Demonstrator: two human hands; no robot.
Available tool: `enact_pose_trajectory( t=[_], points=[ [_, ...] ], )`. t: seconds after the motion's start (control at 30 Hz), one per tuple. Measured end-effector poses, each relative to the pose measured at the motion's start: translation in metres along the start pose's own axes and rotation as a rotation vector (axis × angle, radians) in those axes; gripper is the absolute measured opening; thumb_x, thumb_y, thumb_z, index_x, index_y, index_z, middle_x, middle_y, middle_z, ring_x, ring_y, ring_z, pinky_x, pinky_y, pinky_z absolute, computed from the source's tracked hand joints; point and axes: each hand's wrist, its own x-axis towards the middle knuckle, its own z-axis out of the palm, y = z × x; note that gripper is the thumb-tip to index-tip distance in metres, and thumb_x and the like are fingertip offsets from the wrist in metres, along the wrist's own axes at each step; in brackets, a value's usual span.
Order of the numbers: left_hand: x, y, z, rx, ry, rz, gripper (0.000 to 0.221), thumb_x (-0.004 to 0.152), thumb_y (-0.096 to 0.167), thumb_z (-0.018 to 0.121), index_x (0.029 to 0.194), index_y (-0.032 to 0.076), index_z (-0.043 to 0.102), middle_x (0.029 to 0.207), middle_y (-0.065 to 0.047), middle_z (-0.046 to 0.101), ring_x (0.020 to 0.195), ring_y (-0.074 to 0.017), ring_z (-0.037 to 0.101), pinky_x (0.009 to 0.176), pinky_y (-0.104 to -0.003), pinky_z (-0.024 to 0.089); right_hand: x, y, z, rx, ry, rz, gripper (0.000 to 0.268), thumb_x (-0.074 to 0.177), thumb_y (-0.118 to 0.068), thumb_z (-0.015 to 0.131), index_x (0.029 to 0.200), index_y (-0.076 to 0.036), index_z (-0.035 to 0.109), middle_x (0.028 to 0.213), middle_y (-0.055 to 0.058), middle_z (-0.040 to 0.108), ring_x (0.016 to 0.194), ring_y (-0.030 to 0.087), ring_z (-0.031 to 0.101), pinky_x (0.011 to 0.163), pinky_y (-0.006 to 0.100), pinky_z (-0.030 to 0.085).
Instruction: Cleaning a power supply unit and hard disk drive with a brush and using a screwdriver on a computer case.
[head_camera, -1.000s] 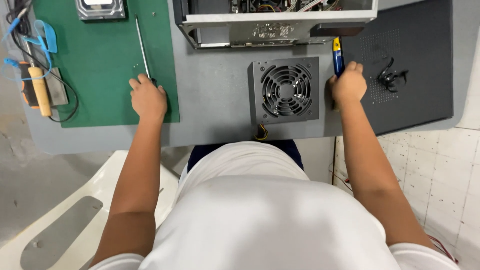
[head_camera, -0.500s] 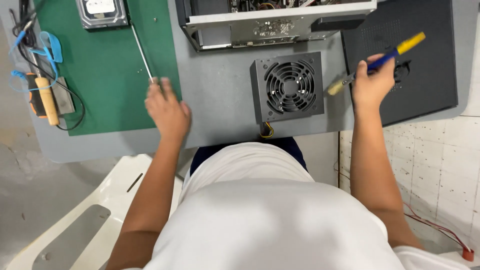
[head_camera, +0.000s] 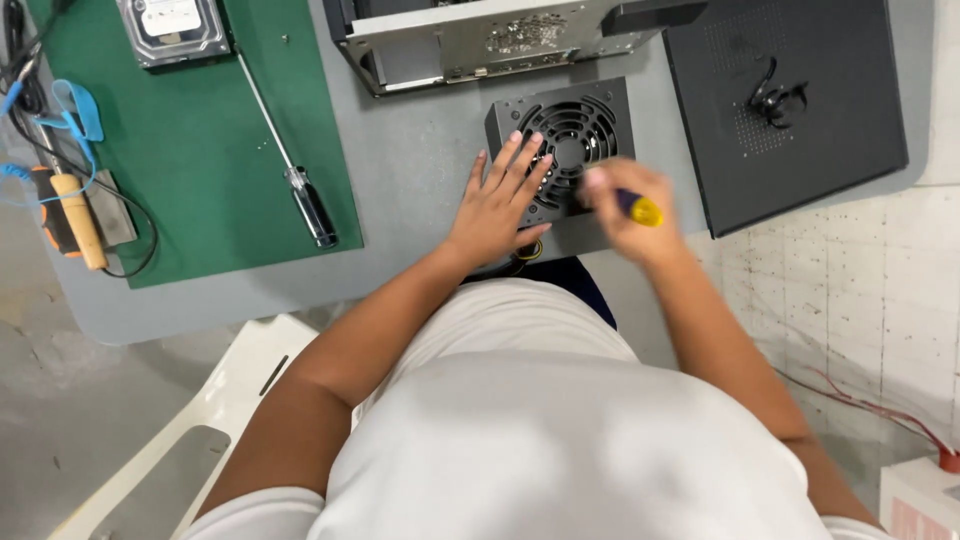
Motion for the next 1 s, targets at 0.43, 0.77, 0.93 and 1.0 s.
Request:
enact_pose_trajectory(
  t=[0.43,0.77,0.93,1.0],
  points=[
    [-0.013,-0.002,0.015,-0.117,0.018,-0.13,0.102,0.082,0.043,0.074,0.152,0.014,0.004,0.157,-0.015,-0.002,0.145,-0.0335,0.002,0.112,-0.056,0.023,0.015,0.0,0.024,-0.304,-0.062,0.173,0.025,0.098,-0.012,0.057,0.075,0.001,0.059,0.064,0.025,0.054,0.066,0.048,0.057,0.057,0.049,0.042],
    [-0.018,-0.017,0.02,-0.302,-0.005,-0.23,0.096,0.078,0.056,0.076,0.147,0.027,0.016,0.153,-0.019,-0.014,0.145,-0.0378,0.002,0.11,-0.062,0.02,0.049,0.031,0.005,-0.25,-0.03,0.014,0.036,0.106,-0.018,0.043,0.073,-0.003,0.042,0.072,0.009,0.044,0.063,0.023,0.042,0.058,0.037,0.033],
    [-0.019,-0.013,0.019,-0.334,-0.028,-0.249,0.091,0.075,0.052,0.076,0.137,0.022,0.017,0.151,-0.025,-0.007,0.141,-0.0434,0.015,0.106,-0.065,0.024,0.035,-0.005,0.046,0.339,-0.205,-0.02,0.031,0.092,-0.011,0.058,0.062,-0.008,0.057,0.067,0.007,0.061,0.066,0.031,0.06,0.07,0.033,0.047],
    [-0.017,-0.016,0.018,-0.338,0.006,-0.231,0.098,0.075,0.049,0.078,0.143,0.029,0.01,0.151,-0.025,-0.01,0.14,-0.0455,0.017,0.106,-0.066,0.022,0.033,0.02,0.036,0.536,-0.133,0.032,0.019,0.095,-0.011,0.057,0.078,-0.005,0.061,0.073,0.019,0.062,0.048,0.025,0.058,0.037,0.03,0.047]
  ],
)
